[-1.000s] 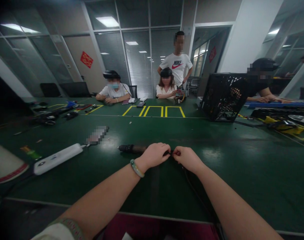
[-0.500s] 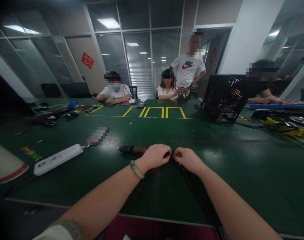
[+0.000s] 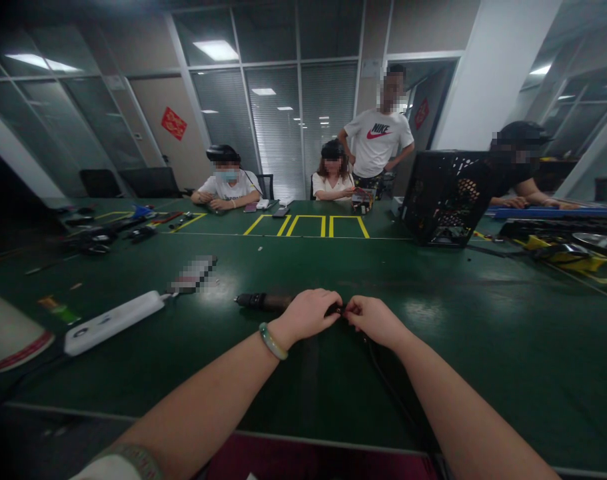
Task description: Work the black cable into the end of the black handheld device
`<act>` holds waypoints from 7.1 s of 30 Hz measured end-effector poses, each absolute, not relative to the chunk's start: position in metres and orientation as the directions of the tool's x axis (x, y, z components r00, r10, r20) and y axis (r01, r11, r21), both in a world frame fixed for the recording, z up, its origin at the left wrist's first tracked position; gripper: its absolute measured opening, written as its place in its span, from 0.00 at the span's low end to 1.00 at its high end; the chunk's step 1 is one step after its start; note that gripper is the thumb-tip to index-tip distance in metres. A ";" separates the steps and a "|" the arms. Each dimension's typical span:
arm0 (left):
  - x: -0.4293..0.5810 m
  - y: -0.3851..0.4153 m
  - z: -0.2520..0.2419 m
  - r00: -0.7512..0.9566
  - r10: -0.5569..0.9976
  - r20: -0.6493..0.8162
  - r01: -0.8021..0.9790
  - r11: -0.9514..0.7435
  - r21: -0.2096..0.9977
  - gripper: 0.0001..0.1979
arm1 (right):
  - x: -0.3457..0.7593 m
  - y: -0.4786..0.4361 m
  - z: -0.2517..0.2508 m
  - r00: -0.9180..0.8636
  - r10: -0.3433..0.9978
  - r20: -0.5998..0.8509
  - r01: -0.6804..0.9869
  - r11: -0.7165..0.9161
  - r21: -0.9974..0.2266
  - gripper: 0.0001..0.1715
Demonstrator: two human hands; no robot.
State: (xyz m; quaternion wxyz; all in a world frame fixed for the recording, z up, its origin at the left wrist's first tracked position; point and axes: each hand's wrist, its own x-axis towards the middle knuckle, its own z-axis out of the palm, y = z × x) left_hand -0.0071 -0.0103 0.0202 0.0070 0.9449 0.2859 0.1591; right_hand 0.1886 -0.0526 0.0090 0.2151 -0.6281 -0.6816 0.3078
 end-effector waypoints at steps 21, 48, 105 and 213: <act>-0.006 -0.012 0.020 0.776 0.557 0.297 0.549 -0.828 0.118 0.05 | 0.191 -0.048 0.002 -0.128 0.988 -0.081 0.728 0.038 -0.684 0.08; -0.005 -0.014 0.022 0.768 0.567 0.299 0.561 -0.820 0.115 0.05 | 0.191 -0.050 0.002 -0.144 0.987 -0.065 0.698 0.055 -0.714 0.09; -0.006 -0.012 0.021 0.787 0.552 0.275 0.551 -0.830 0.087 0.05 | 0.193 -0.048 -0.001 -0.152 0.986 -0.063 0.712 0.065 -0.699 0.09; -0.006 -0.014 0.020 0.760 0.585 0.284 0.569 -0.810 0.146 0.05 | 0.191 -0.049 0.004 -0.145 0.985 -0.090 0.734 0.046 -0.678 0.09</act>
